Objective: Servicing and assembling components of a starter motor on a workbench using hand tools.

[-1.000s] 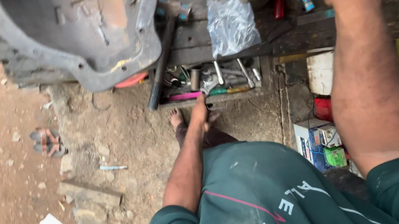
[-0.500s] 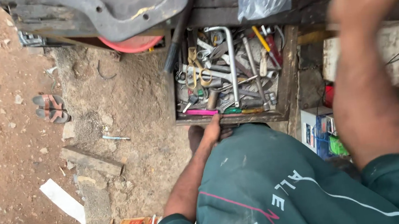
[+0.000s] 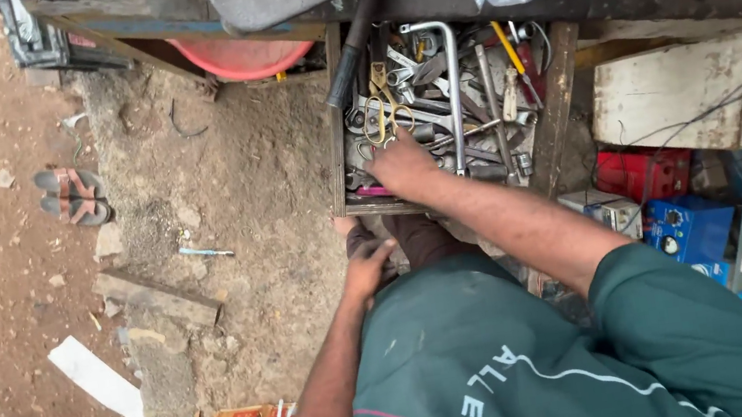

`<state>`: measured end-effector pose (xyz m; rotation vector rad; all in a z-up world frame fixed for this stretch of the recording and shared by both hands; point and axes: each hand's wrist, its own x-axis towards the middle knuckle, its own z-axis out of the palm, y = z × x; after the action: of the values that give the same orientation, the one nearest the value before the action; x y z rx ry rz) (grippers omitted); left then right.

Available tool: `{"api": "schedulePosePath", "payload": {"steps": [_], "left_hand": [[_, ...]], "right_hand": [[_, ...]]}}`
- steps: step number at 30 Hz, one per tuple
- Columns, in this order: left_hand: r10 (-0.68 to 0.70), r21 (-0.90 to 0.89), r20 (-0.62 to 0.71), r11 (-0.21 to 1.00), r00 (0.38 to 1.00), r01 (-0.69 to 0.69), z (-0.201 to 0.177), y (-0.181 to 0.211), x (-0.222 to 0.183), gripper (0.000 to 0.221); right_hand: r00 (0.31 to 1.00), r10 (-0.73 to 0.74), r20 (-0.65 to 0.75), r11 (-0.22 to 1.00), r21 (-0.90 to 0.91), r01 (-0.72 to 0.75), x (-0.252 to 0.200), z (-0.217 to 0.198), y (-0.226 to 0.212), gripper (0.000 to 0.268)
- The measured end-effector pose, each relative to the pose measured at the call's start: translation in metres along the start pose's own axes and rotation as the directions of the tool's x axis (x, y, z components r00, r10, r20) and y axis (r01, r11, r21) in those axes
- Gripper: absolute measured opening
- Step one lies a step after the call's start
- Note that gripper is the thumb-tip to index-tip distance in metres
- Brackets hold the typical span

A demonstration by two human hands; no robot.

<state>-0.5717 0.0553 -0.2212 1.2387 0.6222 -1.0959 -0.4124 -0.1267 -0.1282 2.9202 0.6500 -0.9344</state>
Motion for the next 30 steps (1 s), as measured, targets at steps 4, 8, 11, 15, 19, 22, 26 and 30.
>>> {"api": "schedulePosePath", "payload": {"steps": [4, 8, 11, 15, 19, 22, 26, 30], "left_hand": [[-0.025, -0.146, -0.034, 0.989, 0.999, 0.02, -0.024, -0.01, -0.009, 0.043], [-0.069, -0.142, -0.043, 0.988, 0.997, 0.062, -0.022, -0.007, -0.026, 0.038], [-0.071, -0.106, -0.017, 0.992, 0.997, 0.069, -0.017, 0.004, -0.024, 0.034], [-0.034, -0.097, 0.153, 0.994, 0.988, 0.05, -0.004, 0.019, -0.013, 0.039], [-0.03, -0.118, 0.186, 0.992, 0.982, 0.052, 0.019, 0.054, -0.005, 0.052], [-0.055, -0.139, 0.059, 0.988, 0.997, 0.063, 0.03, 0.071, 0.002, 0.054], [-0.084, -0.166, 0.011, 0.982, 0.996, 0.085, 0.032, 0.076, 0.015, 0.057], [-0.14, -0.209, 0.037, 0.967, 0.989, 0.144, 0.028, 0.059, 0.044, 0.056]], "right_hand": [[0.949, 0.026, -0.315, 0.977, 0.21, 0.043, -0.036, 0.0, 0.013, 0.039], [0.869, 0.31, -0.385, 0.763, 0.646, 0.014, -0.107, 0.004, 0.008, 0.037], [0.825, 0.544, -0.153, 0.479, 0.864, -0.155, -0.146, 0.024, 0.016, 0.03], [0.822, 0.5, 0.274, -0.499, 0.867, 0.015, -0.179, 0.037, 0.018, 0.02], [0.811, 0.514, 0.281, -0.583, 0.808, 0.09, -0.177, 0.029, 0.004, 0.019], [0.843, 0.524, 0.123, -0.562, 0.793, 0.234, -0.148, 0.029, -0.001, 0.02], [0.861, 0.508, 0.029, -0.558, 0.773, 0.303, -0.115, 0.009, -0.007, 0.02], [0.899, 0.438, -0.013, -0.339, 0.924, 0.179, -0.113, -0.015, -0.013, 0.034]]}}
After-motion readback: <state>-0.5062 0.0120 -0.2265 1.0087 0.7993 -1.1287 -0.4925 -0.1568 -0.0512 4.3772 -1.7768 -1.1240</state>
